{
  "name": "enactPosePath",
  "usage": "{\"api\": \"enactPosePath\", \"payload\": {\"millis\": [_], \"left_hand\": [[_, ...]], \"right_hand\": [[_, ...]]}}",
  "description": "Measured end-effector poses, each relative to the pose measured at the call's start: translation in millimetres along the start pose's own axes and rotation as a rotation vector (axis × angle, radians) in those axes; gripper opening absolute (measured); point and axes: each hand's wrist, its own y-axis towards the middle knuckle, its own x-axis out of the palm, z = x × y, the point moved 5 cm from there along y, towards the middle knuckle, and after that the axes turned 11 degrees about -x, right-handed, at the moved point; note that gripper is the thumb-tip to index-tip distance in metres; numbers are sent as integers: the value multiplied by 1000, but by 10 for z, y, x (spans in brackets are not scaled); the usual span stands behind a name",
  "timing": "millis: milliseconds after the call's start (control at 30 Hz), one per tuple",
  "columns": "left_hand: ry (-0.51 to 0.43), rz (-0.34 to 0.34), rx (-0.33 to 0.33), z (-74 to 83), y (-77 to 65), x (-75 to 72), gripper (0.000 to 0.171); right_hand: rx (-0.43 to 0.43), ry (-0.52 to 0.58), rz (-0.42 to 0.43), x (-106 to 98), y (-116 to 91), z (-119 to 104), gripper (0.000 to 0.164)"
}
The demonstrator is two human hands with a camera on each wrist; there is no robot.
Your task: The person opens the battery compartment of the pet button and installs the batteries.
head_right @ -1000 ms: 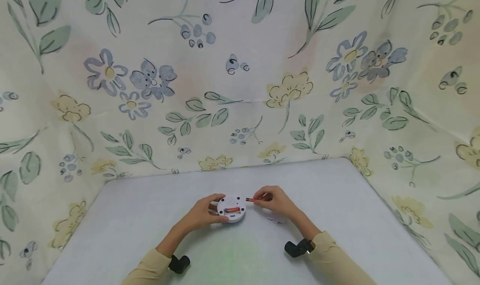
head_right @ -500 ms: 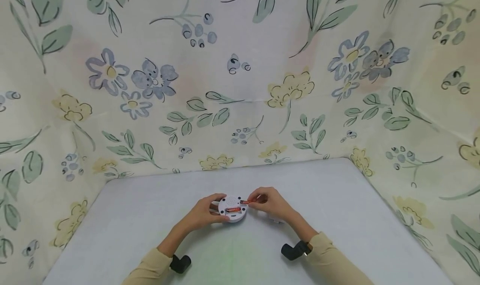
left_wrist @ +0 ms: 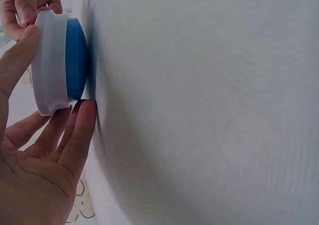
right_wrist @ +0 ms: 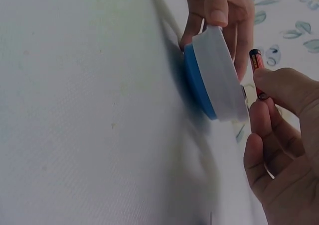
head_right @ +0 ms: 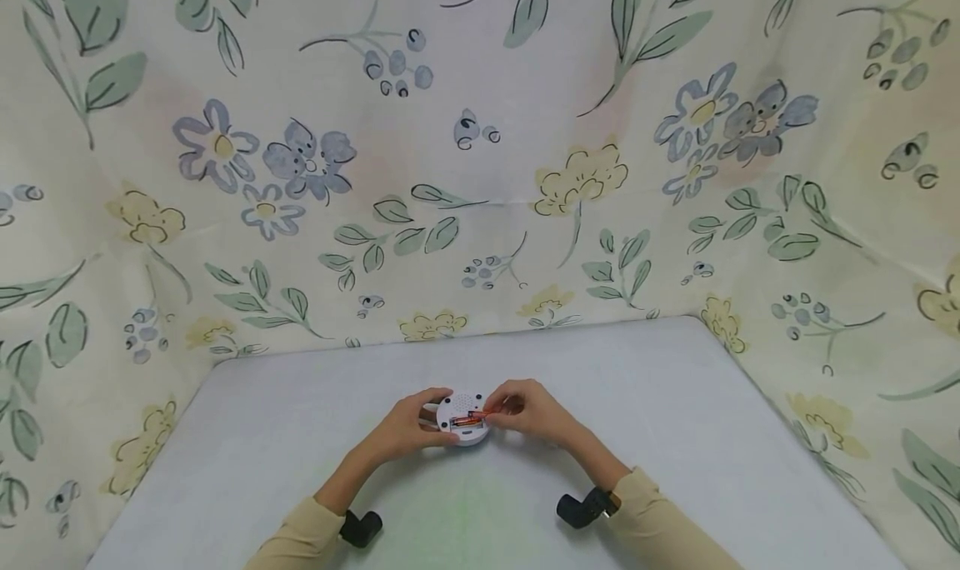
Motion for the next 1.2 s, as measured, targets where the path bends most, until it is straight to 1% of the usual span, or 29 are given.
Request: {"api": "enactPosePath", "payload": {"millis": [200,367,500,733,933,1033,1200], "left_hand": [[-2,0,13,10,-13,-5,74],[-1,-2,11,12,-15,-1,75],[7,-3,11,14,-11,2,75],[-2,-5,9,27,-20,-4,75],[-10,-5,7,35,-27,-7,75],[-14,-7,9,31,-24,-6,75],[-19,-7,22,9,-8,-2,75]], "right_hand": [[-17,-32,-31,35,33,-32,11],[-15,-42,-27,47,31,-19,13],[-31,-45,-24,55,31,-21,13],[-32,-45,-35,62,32,-25,10],[-23,-82,-29,54,47,-55,9],[-9,-58,-30,51,58,-53,9],[-11,33,-27,53,79,-68,9]]}}
